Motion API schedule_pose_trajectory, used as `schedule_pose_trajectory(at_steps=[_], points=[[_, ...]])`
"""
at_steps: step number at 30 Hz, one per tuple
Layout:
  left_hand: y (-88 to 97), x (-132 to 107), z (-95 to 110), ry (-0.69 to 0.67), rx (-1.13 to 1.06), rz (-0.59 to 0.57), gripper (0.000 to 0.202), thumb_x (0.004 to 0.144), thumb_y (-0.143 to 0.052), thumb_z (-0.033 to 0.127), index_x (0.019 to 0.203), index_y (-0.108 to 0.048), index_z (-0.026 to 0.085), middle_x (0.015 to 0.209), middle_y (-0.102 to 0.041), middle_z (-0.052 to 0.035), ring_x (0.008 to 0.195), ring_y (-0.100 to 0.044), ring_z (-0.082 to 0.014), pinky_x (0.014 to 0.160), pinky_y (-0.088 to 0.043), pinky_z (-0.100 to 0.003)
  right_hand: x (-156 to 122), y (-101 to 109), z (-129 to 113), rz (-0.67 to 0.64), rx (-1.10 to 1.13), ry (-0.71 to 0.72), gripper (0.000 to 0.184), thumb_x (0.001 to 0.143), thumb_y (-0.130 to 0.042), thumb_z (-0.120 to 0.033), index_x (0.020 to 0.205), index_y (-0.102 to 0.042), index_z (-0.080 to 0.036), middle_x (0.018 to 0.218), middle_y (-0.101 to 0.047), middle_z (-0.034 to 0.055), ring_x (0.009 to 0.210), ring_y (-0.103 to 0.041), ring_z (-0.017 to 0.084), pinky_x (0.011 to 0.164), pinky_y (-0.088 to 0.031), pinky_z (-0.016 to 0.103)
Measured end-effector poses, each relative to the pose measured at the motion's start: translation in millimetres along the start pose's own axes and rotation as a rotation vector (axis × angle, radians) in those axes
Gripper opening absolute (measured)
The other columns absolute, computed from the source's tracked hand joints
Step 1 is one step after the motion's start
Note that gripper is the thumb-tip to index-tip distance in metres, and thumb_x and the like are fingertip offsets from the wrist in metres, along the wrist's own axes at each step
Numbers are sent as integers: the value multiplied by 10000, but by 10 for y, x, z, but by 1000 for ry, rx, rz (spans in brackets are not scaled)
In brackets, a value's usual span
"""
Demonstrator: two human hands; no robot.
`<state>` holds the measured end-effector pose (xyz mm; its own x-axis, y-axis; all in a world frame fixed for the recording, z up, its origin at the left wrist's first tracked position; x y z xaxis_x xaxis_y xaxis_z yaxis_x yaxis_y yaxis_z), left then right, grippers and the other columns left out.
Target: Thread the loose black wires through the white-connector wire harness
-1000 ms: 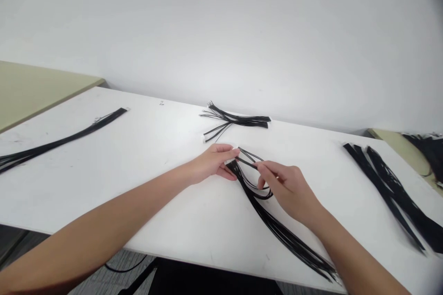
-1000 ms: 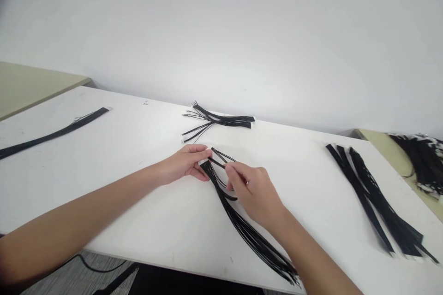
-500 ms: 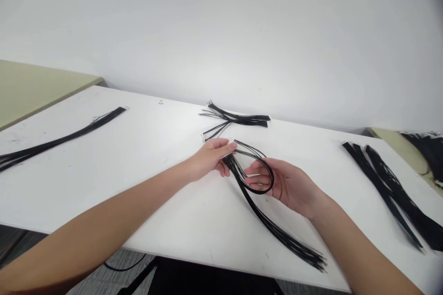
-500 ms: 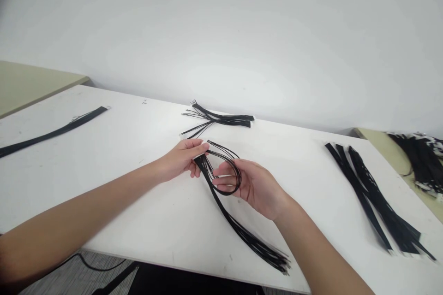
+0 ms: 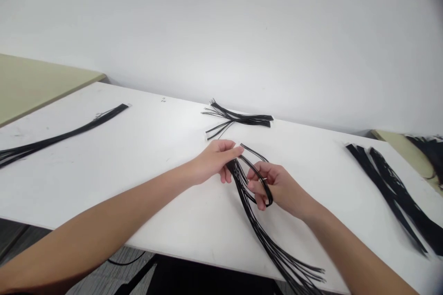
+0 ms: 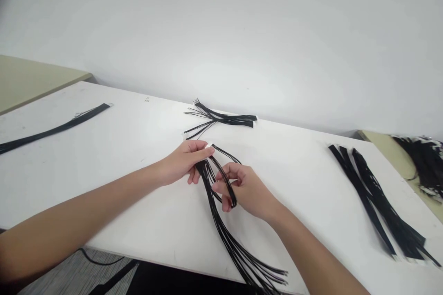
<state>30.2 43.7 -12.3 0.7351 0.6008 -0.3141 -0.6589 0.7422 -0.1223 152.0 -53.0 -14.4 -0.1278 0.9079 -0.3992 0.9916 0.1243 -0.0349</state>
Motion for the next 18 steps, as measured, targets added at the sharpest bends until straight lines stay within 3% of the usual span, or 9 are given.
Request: schedule_pose_trajectory(at_steps=[6,10,14,18], points=[[-145,-98,16,58,36,14,341,836,-571,453,697,-429,176,568,-604,1,394,-569,-110,330,-422,-176,-4,-21,-25,88,-407,100,410,589,-811,-373,628,-442,-198,504,-472,-67,425,-431,80,436,-341,222],[-180,-133,12,22,69,49,352,835,-561,469,690,-424,180,564,-595,7,389,-573,-120,332,-441,-194,-13,-28,-58,111,-527,148,475,535,-824,-442,581,-420,-197,503,-408,-65,464,-329,70,438,-302,220],[-176,-149,-14,-28,122,73,375,834,-545,504,687,-410,187,540,-542,27,408,-594,-141,329,-441,-201,-43,-49,-111,119,-613,212,416,596,-790,-396,579,-424,-199,510,-405,-60,469,-331,75,433,-294,218],[-149,-156,-11,-82,177,97,392,847,-518,518,676,-394,188,530,-507,38,403,-593,-135,327,-423,-188,-94,-70,-185,164,-696,380,217,716,-659,-235,653,-454,-202,542,-433,-57,455,-341,67,443,-304,211]])
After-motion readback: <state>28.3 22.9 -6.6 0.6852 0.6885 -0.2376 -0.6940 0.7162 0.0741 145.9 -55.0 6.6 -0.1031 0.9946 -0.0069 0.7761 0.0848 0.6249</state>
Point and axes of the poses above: each hand's wrist, its own x-axis towards the middle knuckle, its own y-axis out of the back of the hand, z = x × y, the point moved 5 cm from there along x, towards the middle knuckle
